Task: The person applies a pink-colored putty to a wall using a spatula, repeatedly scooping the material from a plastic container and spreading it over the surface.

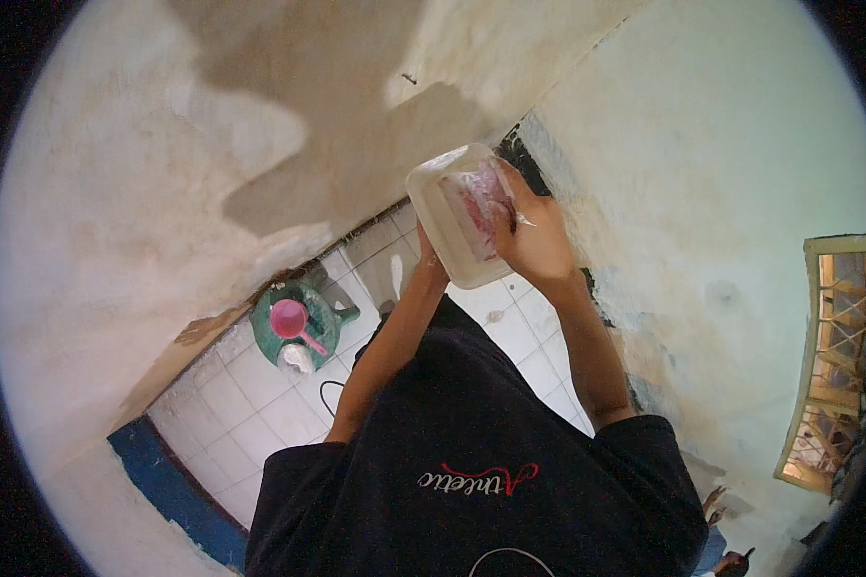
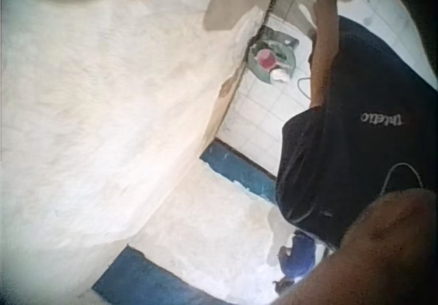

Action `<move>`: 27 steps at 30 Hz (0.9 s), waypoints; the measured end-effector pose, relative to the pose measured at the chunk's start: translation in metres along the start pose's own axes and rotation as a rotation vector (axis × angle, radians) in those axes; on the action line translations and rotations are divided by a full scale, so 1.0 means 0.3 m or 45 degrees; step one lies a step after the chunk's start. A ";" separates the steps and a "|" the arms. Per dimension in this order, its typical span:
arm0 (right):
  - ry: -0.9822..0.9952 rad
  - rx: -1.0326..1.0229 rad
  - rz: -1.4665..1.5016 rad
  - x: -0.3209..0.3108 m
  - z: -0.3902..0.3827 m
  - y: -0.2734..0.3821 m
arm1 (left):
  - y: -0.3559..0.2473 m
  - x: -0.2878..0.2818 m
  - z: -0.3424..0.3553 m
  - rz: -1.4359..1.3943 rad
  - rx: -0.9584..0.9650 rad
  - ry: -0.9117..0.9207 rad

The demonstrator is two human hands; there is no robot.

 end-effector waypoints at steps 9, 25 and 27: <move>0.021 -0.073 0.045 0.126 -0.002 0.026 | -0.047 -0.052 -0.021 0.025 0.114 -0.087; -0.127 0.241 0.598 0.116 0.044 -0.223 | -0.031 0.127 -0.005 0.213 -0.023 -0.197; -0.266 -0.030 0.374 0.078 0.056 -0.163 | -0.030 0.127 0.002 0.399 0.020 -0.221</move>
Point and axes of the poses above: each hand's wrist, its own z-axis towards the middle knuckle, its own x-axis out of the palm, y = z × x, the point moved 7 cm from there along z, towards the middle knuckle, and after that the axes turned 10 degrees about -y, right-handed, at the moved point
